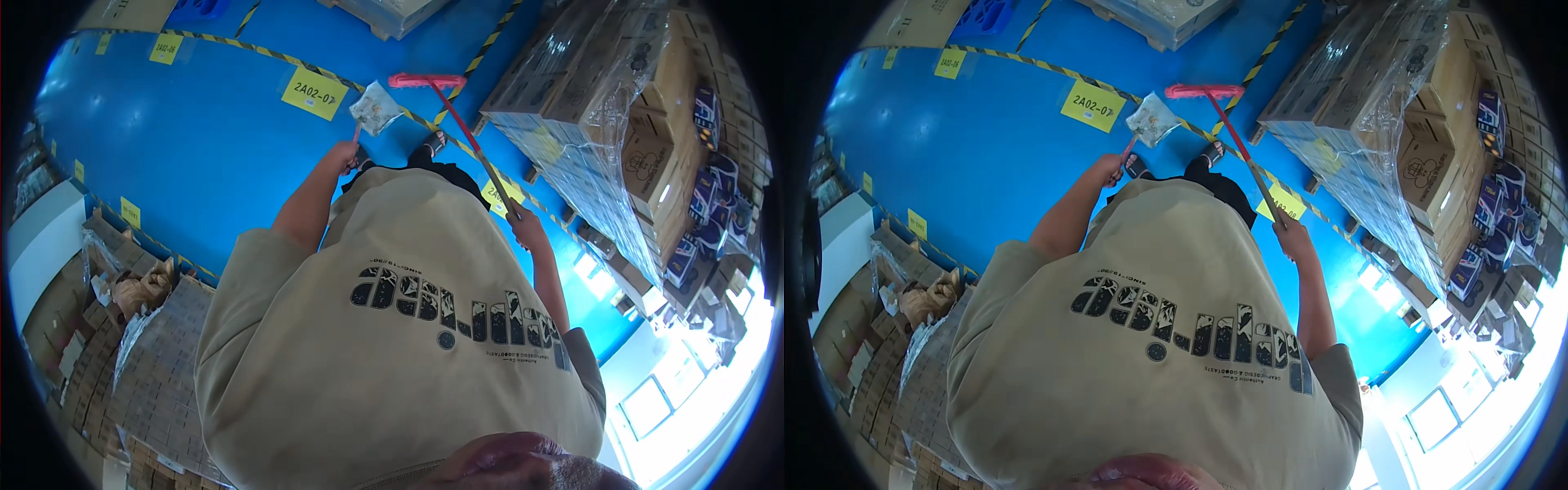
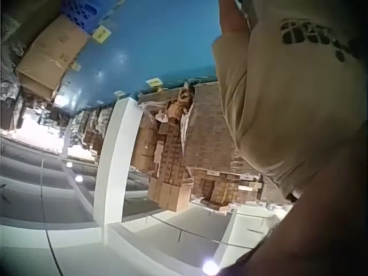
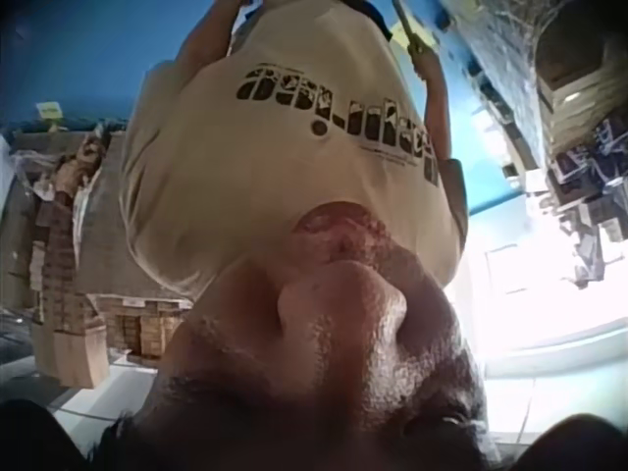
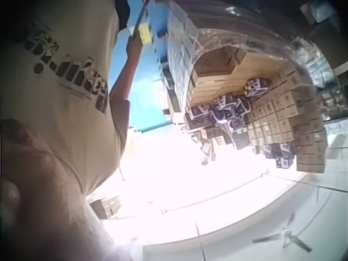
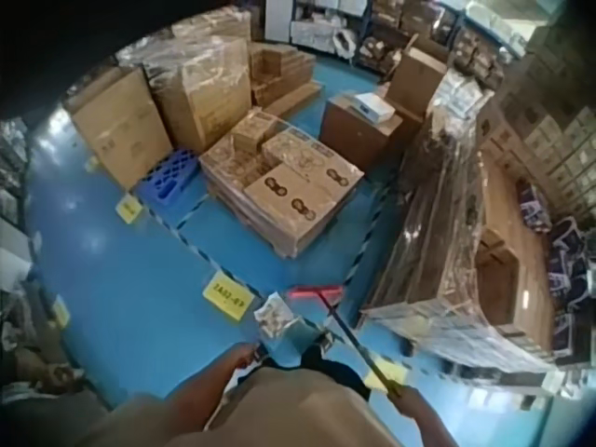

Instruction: Sweeping the floor with a broom and dustpan in a warehouse.

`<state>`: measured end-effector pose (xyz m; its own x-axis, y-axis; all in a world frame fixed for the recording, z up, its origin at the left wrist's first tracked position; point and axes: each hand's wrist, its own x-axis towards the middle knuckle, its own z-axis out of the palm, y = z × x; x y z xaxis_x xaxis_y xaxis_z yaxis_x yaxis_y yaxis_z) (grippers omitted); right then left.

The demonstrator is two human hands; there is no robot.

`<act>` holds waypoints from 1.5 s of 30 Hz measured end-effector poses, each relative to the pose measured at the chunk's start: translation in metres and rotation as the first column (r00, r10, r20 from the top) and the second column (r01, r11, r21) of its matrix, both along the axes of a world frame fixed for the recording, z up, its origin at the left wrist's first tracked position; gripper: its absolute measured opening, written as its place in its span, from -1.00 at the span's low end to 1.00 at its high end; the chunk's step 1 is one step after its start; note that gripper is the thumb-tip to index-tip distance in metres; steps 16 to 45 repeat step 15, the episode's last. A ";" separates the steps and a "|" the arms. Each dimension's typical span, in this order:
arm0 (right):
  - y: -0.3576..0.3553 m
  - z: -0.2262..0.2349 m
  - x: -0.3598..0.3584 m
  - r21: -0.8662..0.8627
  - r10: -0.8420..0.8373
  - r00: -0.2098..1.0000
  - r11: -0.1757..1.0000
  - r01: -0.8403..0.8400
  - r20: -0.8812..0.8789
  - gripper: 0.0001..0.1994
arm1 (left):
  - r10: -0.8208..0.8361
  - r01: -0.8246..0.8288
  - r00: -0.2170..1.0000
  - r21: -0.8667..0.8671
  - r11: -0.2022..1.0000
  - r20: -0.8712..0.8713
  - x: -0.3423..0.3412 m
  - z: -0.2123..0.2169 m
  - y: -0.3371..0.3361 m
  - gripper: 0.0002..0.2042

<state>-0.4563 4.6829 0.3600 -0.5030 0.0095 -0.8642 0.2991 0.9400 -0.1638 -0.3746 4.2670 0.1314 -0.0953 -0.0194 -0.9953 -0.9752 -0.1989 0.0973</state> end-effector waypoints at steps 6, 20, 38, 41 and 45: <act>0.005 0.026 -0.002 -0.023 -0.144 0.989 0.989 0.145 0.019 -0.49 | -0.005 0.004 1.000 0.054 0.999 0.018 0.009 -0.014 -0.013 -0.61; -0.015 0.001 -0.027 0.010 -0.077 0.997 0.997 0.077 0.020 -0.52 | -0.083 0.083 0.997 0.017 0.996 0.001 -0.011 -0.025 -0.008 -0.87; -0.015 0.001 -0.027 0.010 -0.077 0.997 0.997 0.077 0.020 -0.52 | -0.083 0.083 0.997 0.017 0.996 0.001 -0.011 -0.025 -0.008 -0.87; -0.015 0.001 -0.027 0.010 -0.077 0.997 0.997 0.077 0.020 -0.52 | -0.083 0.083 0.997 0.017 0.996 0.001 -0.011 -0.025 -0.008 -0.87; -0.015 0.001 -0.027 0.010 -0.077 0.997 0.997 0.077 0.020 -0.52 | -0.083 0.083 0.997 0.017 0.996 0.001 -0.011 -0.025 -0.008 -0.87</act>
